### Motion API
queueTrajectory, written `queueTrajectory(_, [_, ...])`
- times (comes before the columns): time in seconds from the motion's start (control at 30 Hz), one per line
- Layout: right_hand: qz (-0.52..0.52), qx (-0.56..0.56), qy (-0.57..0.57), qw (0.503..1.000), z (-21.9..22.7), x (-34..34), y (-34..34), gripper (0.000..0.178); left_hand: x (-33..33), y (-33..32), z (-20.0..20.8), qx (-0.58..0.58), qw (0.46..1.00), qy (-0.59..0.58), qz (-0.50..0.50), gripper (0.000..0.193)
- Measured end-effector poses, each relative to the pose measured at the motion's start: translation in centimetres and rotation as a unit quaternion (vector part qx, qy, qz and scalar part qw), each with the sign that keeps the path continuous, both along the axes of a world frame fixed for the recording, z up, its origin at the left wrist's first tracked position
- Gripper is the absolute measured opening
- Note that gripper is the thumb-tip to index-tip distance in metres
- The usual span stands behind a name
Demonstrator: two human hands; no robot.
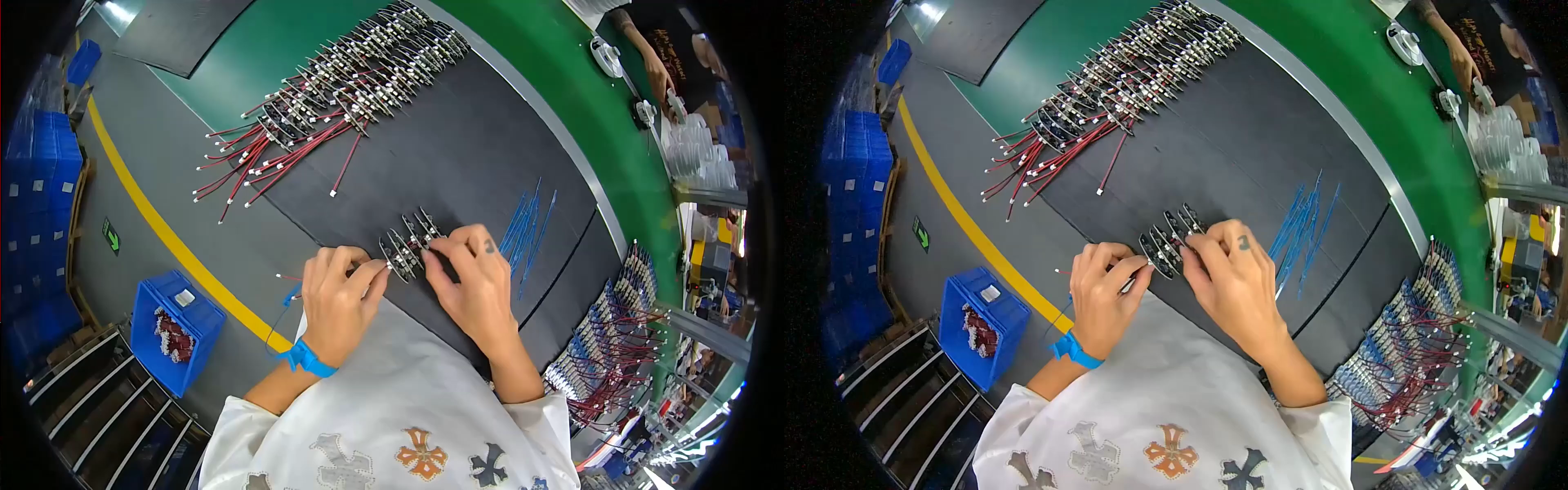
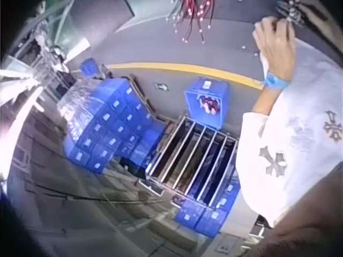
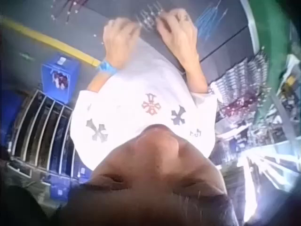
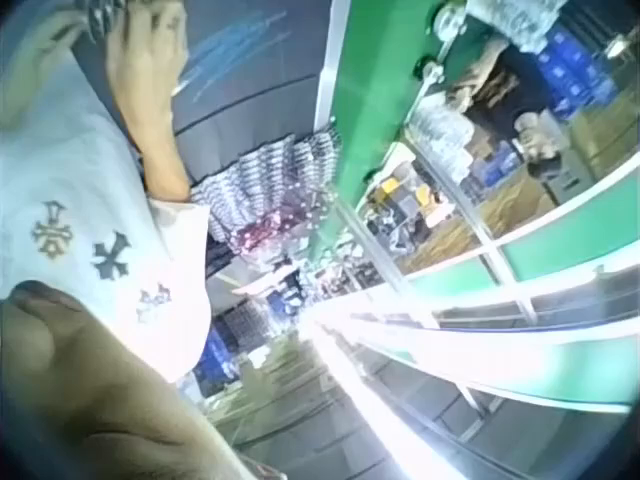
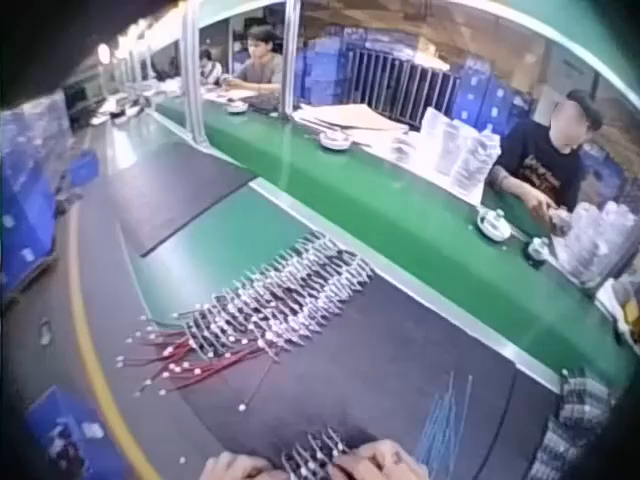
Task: The person assembles small LED circuit boards by hand, attaching wiring harnesses and LED modules to plastic components.
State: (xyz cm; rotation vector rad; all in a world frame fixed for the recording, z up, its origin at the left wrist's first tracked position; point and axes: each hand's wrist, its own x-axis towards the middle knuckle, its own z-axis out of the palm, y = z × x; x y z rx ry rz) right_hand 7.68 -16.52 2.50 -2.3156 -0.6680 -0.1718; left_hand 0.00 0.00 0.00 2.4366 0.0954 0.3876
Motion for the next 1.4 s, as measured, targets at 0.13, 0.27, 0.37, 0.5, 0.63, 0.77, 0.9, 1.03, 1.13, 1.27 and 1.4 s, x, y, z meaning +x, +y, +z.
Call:
queueTrajectory(0.13, [0.034, -0.009, -0.018, 0.999, -0.9, -0.1, 0.5, 0.016, 0.2, 0.6, 0.1, 0.007, 1.0, 0.0, -0.007, 0.018])
queueTrajectory(0.27, [0.022, 0.003, -0.037, 0.999, -1.7, -0.4, 0.6, 0.015, 0.3, 0.8, 0.0, 0.001, 1.0, 0.001, -0.001, 0.015])
queueTrajectory(0.37, [0.028, -0.033, 0.009, 0.999, -1.4, -1.0, -0.1, 0.016, 0.0, 0.3, -0.2, -0.007, 1.0, 0.009, 0.005, 0.014])
queueTrajectory(0.5, [0.005, -0.013, -0.013, 1.0, -0.7, -0.3, 0.1, 0.017, 0.2, -0.3, 0.0, -0.011, 1.0, 0.009, 0.024, 0.014])
queueTrajectory(0.63, [0.003, 0.045, 0.107, 0.993, -1.2, 0.6, -0.3, 0.028, -0.4, -0.6, 0.0, -0.027, 0.998, 0.01, 0.049, 0.017])
queueTrajectory(0.77, [0.072, 0.046, 0.133, 0.987, -1.3, 0.5, -0.1, 0.028, -1.6, -0.3, -0.2, -0.088, 0.993, 0.003, 0.073, 0.019])
queueTrajectory(0.9, [0.081, 0.058, 0.158, 0.982, -1.1, 0.1, 1.2, 0.03, -2.7, 0.2, -0.4, -0.189, 0.975, 0.06, 0.103, 0.019])
queueTrajectory(1.03, [0.095, 0.079, 0.137, 0.983, -1.0, 0.9, 2.6, 0.027, -2.1, 2.0, 0.1, -0.112, 0.993, 0.003, 0.048, 0.02])
queueTrajectory(1.13, [0.107, 0.105, 0.111, 0.982, -0.7, 2.5, 4.4, 0.024, -0.5, 3.8, 1.1, -0.082, 0.995, -0.04, 0.044, 0.021])
queueTrajectory(1.27, [0.117, 0.151, 0.045, 0.981, -1.0, 6.7, 8.3, 0.021, 3.6, 7.0, 1.1, -0.032, 0.989, -0.129, 0.064, 0.02])
queueTrajectory(1.4, [0.086, 0.096, -0.088, 0.988, -2.5, 9.3, 10.7, 0.017, 7.2, 9.4, -1.3, 0.067, 0.981, -0.161, 0.087, 0.017])
